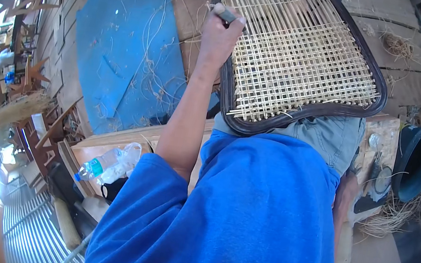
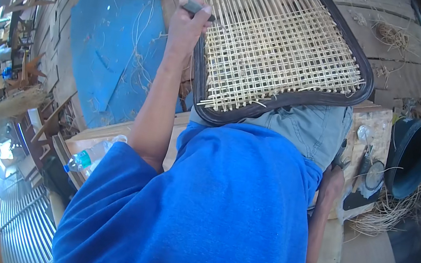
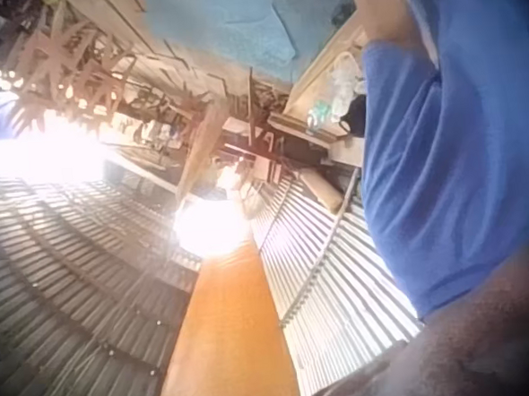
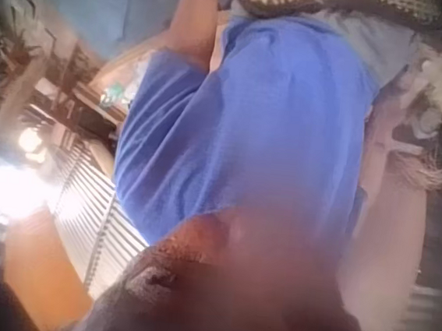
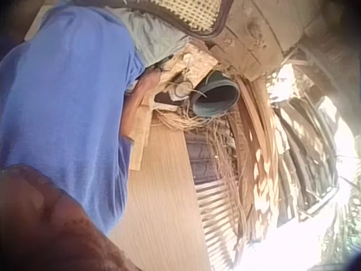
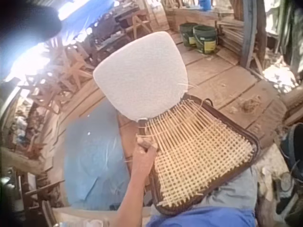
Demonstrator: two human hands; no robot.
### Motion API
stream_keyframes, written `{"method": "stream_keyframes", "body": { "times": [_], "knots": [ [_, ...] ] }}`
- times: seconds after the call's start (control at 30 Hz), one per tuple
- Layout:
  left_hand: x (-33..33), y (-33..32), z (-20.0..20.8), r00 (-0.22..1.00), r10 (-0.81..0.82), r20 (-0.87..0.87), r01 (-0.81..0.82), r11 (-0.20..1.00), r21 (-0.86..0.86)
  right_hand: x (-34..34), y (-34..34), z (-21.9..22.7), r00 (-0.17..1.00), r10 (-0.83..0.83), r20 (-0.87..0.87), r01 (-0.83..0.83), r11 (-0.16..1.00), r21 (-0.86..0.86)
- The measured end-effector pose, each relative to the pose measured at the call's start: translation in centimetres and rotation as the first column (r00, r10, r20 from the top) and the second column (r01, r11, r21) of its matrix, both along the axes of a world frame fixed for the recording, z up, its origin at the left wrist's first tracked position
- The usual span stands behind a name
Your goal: Weaving a rattan pattern onto a wooden chair seat frame using hand tools.
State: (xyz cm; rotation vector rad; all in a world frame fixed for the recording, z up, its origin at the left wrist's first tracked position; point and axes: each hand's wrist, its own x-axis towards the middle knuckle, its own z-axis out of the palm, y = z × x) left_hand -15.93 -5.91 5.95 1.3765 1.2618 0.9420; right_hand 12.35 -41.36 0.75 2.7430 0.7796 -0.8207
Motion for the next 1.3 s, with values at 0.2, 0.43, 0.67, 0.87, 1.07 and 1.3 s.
{"method": "stream_keyframes", "body": {
  "times": [0.2, 0.43, 0.67, 0.87, 1.07, 1.3],
  "knots": [
    [-0.2, 0.2, -0.8, 0.998, -0.037, -0.047, 0.037, 0.999, 0.005, 0.3, -2.7, 1.4, 0.981, -0.164, -0.102, 0.189, 0.699, 0.69],
    [0.1, 0.1, -1.5, 0.985, -0.121, -0.126, 0.123, 0.992, 0.01, 2.3, 6.7, 8.3, 0.757, -0.265, -0.597, 0.633, 0.522, 0.571],
    [0.9, -0.2, -0.4, 0.98, -0.126, -0.154, 0.121, 0.992, -0.042, -2.2, 12.9, 13.3, 0.306, 0.359, -0.882, 0.502, 0.726, 0.47],
    [1.8, -0.3, -1.7, 0.99, -0.097, -0.106, 0.09, 0.994, -0.066, -5.9, 17.8, 7.9, 0.158, 0.181, -0.971, 0.498, 0.834, 0.237],
    [2.8, -0.1, -1.7, 0.961, 0.025, -0.274, -0.028, 1.0, -0.008, -7.1, 21.4, 5.3, -0.244, 0.037, -0.969, 0.501, 0.86, -0.093],
    [3.2, 0.6, -2.2, 0.878, 0.068, -0.473, 0.014, 0.986, 0.166, -9.5, 23.0, 5.7, -0.18, 0.043, -0.983, 0.66, 0.746, -0.089]
  ]
}}
